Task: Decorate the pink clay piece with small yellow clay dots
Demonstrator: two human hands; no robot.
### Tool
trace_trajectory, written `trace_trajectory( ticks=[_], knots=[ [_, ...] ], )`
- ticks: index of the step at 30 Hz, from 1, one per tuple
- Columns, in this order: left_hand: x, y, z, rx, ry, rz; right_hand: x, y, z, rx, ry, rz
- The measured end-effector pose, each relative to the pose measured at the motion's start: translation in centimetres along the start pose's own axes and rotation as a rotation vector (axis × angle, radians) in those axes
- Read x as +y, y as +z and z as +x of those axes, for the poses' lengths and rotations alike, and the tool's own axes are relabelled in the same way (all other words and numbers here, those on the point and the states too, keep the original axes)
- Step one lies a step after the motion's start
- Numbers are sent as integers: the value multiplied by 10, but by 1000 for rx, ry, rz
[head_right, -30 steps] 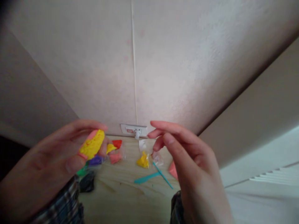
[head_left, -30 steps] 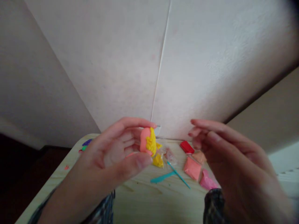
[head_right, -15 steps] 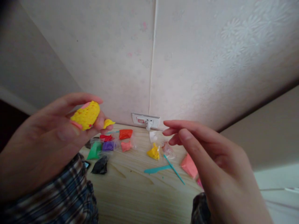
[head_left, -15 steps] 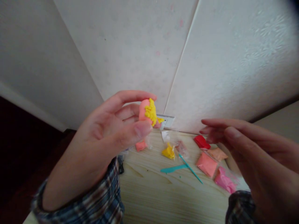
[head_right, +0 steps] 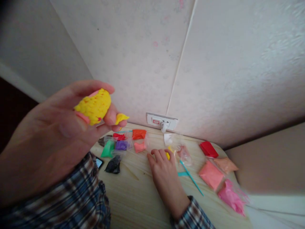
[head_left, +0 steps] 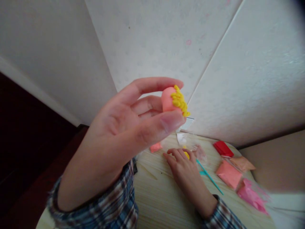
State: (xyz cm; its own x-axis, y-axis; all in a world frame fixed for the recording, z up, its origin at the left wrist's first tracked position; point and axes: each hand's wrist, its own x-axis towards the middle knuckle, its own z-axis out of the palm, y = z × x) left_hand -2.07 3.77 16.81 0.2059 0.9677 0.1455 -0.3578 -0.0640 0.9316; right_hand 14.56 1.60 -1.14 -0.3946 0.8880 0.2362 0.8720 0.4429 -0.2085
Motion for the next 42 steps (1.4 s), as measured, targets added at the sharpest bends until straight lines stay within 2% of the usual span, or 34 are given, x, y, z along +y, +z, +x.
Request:
trace_trajectory(
  ticks=[5, 10, 18, 24, 27, 30, 34, 36, 37, 39, 42],
  knots=[
    [0, 0, 0, 32, -18, -33, 2, 12, 15, -2, 63, 39],
    [3, 0, 0, 51, -54, -60, 5, 23, 19, 17, 106, 102],
    [3, -1, 1, 15, -67, -11, 6, 27, 22, 42, 163, 234],
    [3, -3, -1, 26, -69, 2, 8, 30, 28, 48, 239, 469],
    [2, -4, 0, 45, -65, 11, 13, 10, 30, 66, 294, 721],
    [0, -4, 1, 28, -55, 32, 18, -30, 33, 117, 378, 1030],
    [-3, -3, 1, 32, -41, 64, 18, -86, 36, 289, 442, 1370],
    [-5, -3, 1, 21, -53, 72, 12, -104, 36, 383, 506, 1810],
    [-5, -2, 1, 25, -61, 74, 8, -111, 35, 386, 495, 1900],
    [-6, -1, 1, 57, -91, 88, 1, -119, 32, 407, 457, 1928],
    [-6, 1, 1, 96, -131, 109, -6, -126, 27, 389, 391, 1848]
  ],
)
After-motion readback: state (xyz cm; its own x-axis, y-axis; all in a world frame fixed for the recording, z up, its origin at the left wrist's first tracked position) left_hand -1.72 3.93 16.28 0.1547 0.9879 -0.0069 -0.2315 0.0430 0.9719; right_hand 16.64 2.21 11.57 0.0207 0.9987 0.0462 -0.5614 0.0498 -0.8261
